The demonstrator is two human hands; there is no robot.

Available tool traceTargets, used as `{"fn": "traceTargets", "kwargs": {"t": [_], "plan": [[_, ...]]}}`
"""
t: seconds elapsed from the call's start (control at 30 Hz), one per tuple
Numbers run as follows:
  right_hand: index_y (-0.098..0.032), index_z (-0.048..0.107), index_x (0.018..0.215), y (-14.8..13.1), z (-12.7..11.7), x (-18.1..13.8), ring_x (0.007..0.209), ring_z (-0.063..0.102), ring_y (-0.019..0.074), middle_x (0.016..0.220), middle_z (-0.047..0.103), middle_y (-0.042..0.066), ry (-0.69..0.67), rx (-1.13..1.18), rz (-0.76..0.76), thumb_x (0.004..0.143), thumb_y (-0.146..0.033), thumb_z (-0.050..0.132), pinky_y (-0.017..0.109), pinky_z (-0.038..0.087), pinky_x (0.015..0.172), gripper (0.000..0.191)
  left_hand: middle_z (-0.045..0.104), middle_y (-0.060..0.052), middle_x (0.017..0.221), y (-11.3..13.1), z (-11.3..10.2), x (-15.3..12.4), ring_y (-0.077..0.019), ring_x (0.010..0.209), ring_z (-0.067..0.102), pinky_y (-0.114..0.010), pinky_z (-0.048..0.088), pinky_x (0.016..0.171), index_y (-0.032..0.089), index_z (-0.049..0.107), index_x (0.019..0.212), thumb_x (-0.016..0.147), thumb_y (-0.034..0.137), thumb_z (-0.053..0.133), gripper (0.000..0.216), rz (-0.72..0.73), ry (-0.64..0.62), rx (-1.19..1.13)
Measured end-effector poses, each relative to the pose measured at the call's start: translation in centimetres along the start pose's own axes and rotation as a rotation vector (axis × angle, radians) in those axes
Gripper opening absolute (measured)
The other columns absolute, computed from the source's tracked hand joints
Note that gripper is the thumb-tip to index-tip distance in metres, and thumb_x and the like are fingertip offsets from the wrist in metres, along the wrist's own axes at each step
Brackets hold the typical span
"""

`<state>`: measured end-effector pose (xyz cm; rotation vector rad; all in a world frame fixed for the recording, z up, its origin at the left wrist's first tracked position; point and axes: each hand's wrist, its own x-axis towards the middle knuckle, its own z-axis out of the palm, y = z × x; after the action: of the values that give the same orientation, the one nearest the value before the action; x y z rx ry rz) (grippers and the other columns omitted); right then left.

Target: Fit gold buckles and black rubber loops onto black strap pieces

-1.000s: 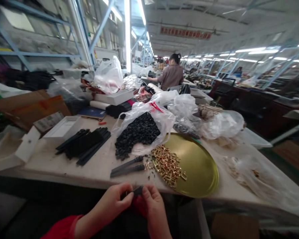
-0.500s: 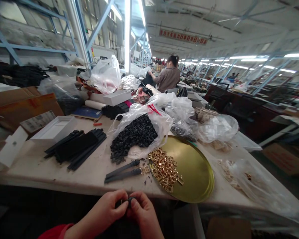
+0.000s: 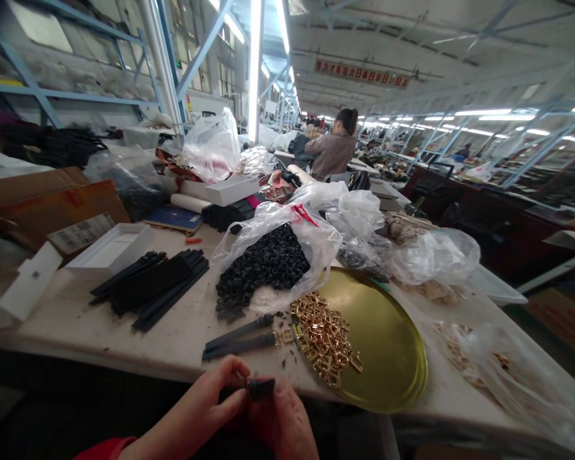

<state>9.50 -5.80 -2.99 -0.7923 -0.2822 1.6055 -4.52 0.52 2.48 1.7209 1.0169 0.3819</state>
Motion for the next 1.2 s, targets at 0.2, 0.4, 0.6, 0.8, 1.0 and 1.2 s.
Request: {"fn": "traceTargets", "kwargs": {"t": [0.2,0.4,0.6,0.8,1.0,1.2], "plan": [[-0.018,0.065,0.084,0.0,0.2,-0.8,0.051,0.052,0.0081,0.061,0.062,-0.002,0.042,-0.082,0.072,0.061,-0.041,0.077,0.021,0.042,0.054,0.035,0.062,-0.002,0.070,0.1,-0.1,-0.7,-0.0156,0.062,0.053,-0.024,0.028,0.054,0.018,0.052,0.075,0.076,0.037,0.050,0.019,-0.088,0.058,0.371],[-0.017,0.062,0.074,0.5,0.3,-1.9,0.051,0.046,0.0069,0.061,0.056,-0.004,-0.019,-0.070,0.131,0.059,-0.035,0.080,0.018,0.035,0.051,0.029,0.066,-0.004,0.075,0.9,0.1,-1.5,-0.0178,0.068,0.057,-0.024,0.032,0.057,0.017,0.059,0.078,0.074,0.039,0.054,0.023,-0.077,0.045,0.364],[-0.018,0.052,0.066,0.1,-0.2,-1.8,0.052,0.042,0.0090,0.056,0.047,-0.006,0.194,-0.406,-0.173,0.064,-0.046,0.072,0.021,0.035,0.052,0.034,0.068,-0.002,0.082,0.6,0.3,-2.4,-0.0159,0.073,0.058,-0.023,0.041,0.064,0.016,0.064,0.089,0.072,0.025,0.052,0.022,-0.044,-0.048,-0.082],[-0.020,0.055,0.083,-0.5,-0.4,-1.9,0.056,0.047,0.0128,0.061,0.052,-0.004,0.248,-0.974,-0.362,0.076,-0.040,0.060,0.023,0.037,0.054,0.021,0.067,-0.002,0.081,-0.4,0.6,-1.8,-0.0132,0.067,0.057,-0.022,0.044,0.061,0.012,0.064,0.098,0.071,0.024,0.054,0.031,-0.125,-0.178,-0.378],[-0.021,0.050,0.078,-0.7,-1.1,-2.4,0.050,0.042,0.0114,0.057,0.045,-0.004,-0.007,-1.307,-0.310,0.088,-0.036,0.039,0.022,0.032,0.047,0.021,0.067,0.000,0.075,-0.9,0.8,-1.2,-0.0119,0.062,0.056,-0.020,0.040,0.056,0.015,0.069,0.085,0.068,0.019,0.052,0.024,-0.154,-0.269,-0.317],[-0.020,0.050,0.070,-1.9,-0.7,-2.2,0.049,0.051,0.0139,0.058,0.057,0.002,-0.267,-1.789,-0.587,0.082,-0.021,0.039,0.024,0.032,0.046,0.017,0.066,0.000,0.070,-1.1,0.9,-0.7,-0.0097,0.054,0.055,-0.018,0.039,0.051,0.013,0.065,0.089,0.064,0.017,0.054,0.027,-0.254,-0.378,-0.437]]}}
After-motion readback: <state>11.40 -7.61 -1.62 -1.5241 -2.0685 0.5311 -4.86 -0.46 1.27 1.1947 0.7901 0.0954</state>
